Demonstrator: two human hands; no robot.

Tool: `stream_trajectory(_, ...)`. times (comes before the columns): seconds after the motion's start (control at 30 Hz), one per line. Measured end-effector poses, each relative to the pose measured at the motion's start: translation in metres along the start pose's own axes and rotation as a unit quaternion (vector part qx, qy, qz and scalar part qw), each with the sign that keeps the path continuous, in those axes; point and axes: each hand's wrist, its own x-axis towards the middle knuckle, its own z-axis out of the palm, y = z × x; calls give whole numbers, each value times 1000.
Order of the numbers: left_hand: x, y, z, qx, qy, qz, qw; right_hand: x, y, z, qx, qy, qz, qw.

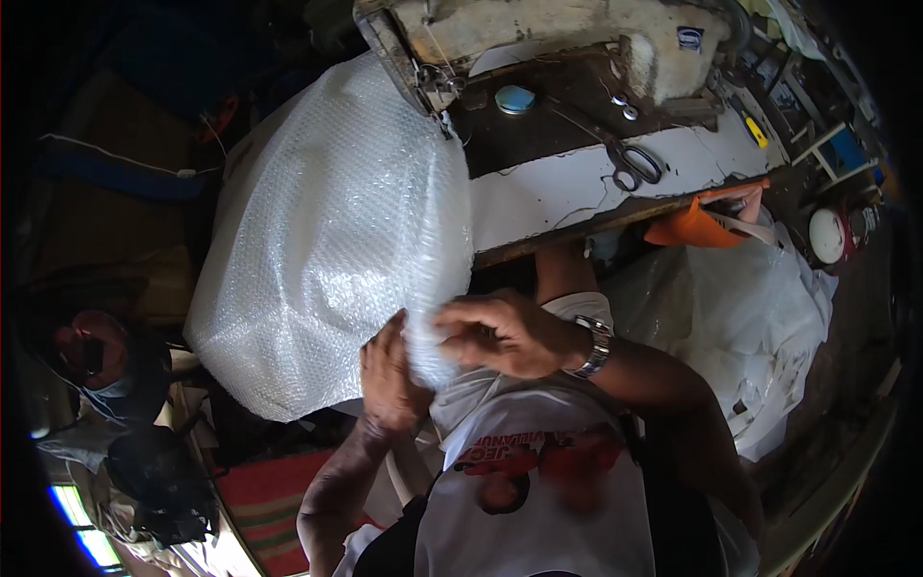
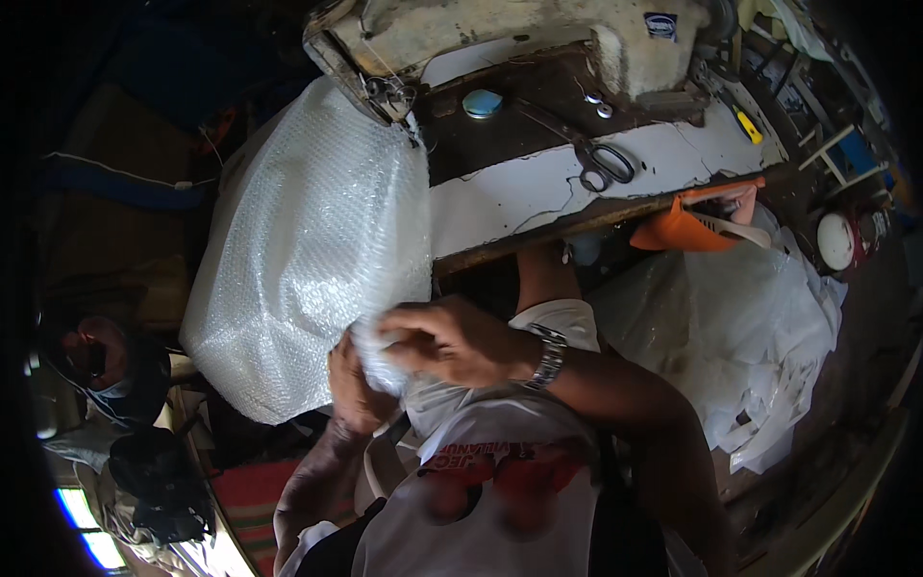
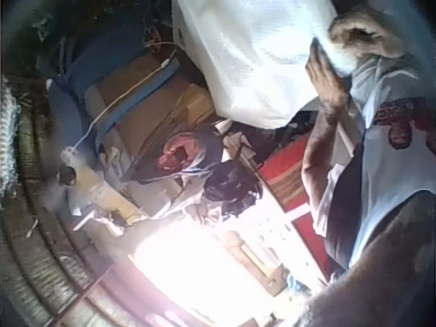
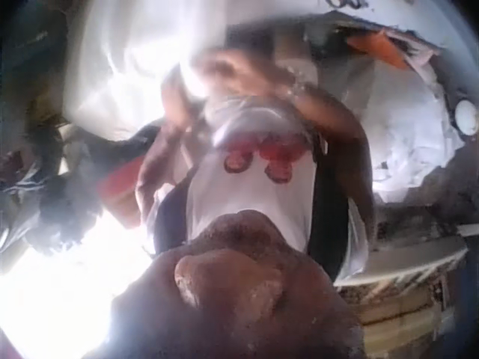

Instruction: Sewing bubble wrap material using an industrial sewing machine and cutting it with scissors.

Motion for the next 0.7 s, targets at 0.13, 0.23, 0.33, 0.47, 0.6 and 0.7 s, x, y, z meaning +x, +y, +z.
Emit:
stream_trajectory(0.13, 21, -108, -72, -72, 175, -78, 979, 27, -17, 22, 146, -96, 14, 985)
stream_trajectory(0.23, 129, -90, -168, 212, 149, -161, 953, 18, 12, 39, -229, -150, -27, 961)
stream_trajectory(0.33, 120, -133, -169, 234, 180, -138, 945, 20, 33, 71, -471, -173, -73, 862)
stream_trajectory(0.47, 66, -130, -91, 182, 158, -186, 953, 30, 70, 95, -605, -113, -7, 788)
stream_trajectory(0.6, 61, -168, -84, 177, 122, -175, 961, 24, 72, 83, -504, -310, -15, 806)
stream_trajectory(0.7, 104, -210, -91, 136, 103, -194, 966, 18, -8, 46, -391, -141, -135, 900)
